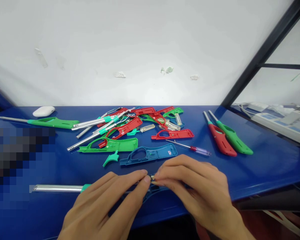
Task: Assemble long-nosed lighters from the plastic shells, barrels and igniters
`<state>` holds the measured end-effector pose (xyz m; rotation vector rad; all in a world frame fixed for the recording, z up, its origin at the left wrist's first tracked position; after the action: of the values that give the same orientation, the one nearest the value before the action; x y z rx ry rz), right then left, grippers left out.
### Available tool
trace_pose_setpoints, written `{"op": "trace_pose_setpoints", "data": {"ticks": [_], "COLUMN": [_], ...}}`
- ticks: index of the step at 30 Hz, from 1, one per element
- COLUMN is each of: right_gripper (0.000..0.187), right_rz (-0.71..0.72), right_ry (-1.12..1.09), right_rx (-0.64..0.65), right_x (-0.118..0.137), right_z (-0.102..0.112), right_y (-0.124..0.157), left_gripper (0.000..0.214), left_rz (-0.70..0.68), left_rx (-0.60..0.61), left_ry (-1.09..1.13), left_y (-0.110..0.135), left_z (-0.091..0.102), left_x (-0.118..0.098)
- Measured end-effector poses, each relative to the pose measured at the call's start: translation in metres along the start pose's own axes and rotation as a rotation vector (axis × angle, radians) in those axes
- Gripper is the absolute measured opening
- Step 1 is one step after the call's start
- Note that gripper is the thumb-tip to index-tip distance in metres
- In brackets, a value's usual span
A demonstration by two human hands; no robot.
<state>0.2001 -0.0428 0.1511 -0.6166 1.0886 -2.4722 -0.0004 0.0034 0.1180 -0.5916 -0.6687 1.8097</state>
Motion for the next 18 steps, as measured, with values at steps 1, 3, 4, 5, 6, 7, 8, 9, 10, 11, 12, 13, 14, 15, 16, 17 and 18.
{"op": "trace_pose_setpoints", "data": {"ticks": [1, 3, 4, 5, 6, 7, 8, 9, 10, 11, 12, 13, 14, 15, 16, 17, 18], "right_gripper": [0.010, 0.011, 0.011, 0.011, 0.011, 0.012, 0.012, 0.012, 0.012, 0.013, 0.013, 0.014, 0.016, 0.017, 0.018, 0.018, 0.019], "right_rz": [-0.002, -0.006, -0.007, -0.007, -0.008, -0.010, -0.010, -0.014, -0.020, -0.026, -0.033, -0.038, -0.043, -0.045, -0.046, -0.046, -0.044], "right_ry": [-0.009, -0.018, -0.021, -0.023, -0.024, -0.022, -0.019, -0.016, -0.012, -0.010, -0.007, -0.005, -0.001, 0.002, 0.006, 0.010, 0.013], "right_rx": [0.006, 0.014, 0.015, 0.017, 0.018, 0.019, 0.020, 0.022, 0.023, 0.026, 0.030, 0.037, 0.044, 0.054, 0.066, 0.078, 0.093], "right_x": [-0.0003, -0.0005, -0.0003, -0.0001, 0.0002, 0.0003, 0.0006, 0.0006, 0.0005, 0.0003, 0.0002, 0.0000, -0.0001, -0.0002, -0.0002, -0.0003, -0.0003], "right_z": [-0.0007, -0.0014, -0.0014, -0.0015, -0.0014, -0.0015, -0.0017, -0.0020, -0.0024, -0.0029, -0.0034, -0.0040, -0.0046, -0.0053, -0.0059, -0.0066, -0.0073], "right_y": [0.0003, 0.0010, 0.0012, 0.0014, 0.0013, 0.0010, 0.0005, -0.0001, -0.0008, -0.0015, -0.0022, -0.0027, -0.0030, -0.0032, -0.0032, -0.0032, -0.0030], "left_gripper": [0.049, 0.049, 0.049, 0.049, 0.048, 0.048, 0.048, 0.048, 0.048, 0.049, 0.049, 0.049, 0.049, 0.049, 0.049, 0.049, 0.048], "left_rz": [-0.007, -0.015, -0.016, -0.015, -0.014, -0.013, -0.014, -0.014, -0.012, -0.010, -0.006, -0.004, -0.004, -0.010, -0.013, -0.015, -0.018], "left_rx": [0.003, -0.016, -0.036, -0.048, -0.063, -0.071, -0.070, -0.062, -0.059, -0.067, -0.073, -0.078, -0.083, -0.082, -0.074, -0.064, -0.058], "left_ry": [0.007, 0.024, 0.031, 0.039, 0.047, 0.054, 0.062, 0.067, 0.071, 0.070, 0.067, 0.065, 0.064, 0.065, 0.069, 0.073, 0.077], "left_y": [0.0004, 0.0009, 0.0011, 0.0013, 0.0015, 0.0017, 0.0018, 0.0019, 0.0020, 0.0022, 0.0026, 0.0032, 0.0040, 0.0051, 0.0064, 0.0078, 0.0093], "left_z": [-0.0005, -0.0006, -0.0003, -0.0003, -0.0001, -0.0002, -0.0007, -0.0015, -0.0021, -0.0021, -0.0023, -0.0024, -0.0023, -0.0023, -0.0024, -0.0024, -0.0022], "left_x": [-0.0006, -0.0012, -0.0012, -0.0012, -0.0010, -0.0009, -0.0009, -0.0009, -0.0008, -0.0007, -0.0005, -0.0003, -0.0002, -0.0002, 0.0001, 0.0004, 0.0008]}}
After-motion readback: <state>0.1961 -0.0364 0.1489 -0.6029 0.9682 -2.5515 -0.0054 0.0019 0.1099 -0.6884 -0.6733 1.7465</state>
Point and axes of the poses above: each hand's wrist, its own y-axis away from the middle knuckle, its own z-axis out of the back of the hand, x = y × z, the point moved 5 cm from there along -y, towards the middle knuckle, and after that the axes turned 11 degrees about y, right-handed, at the moved point
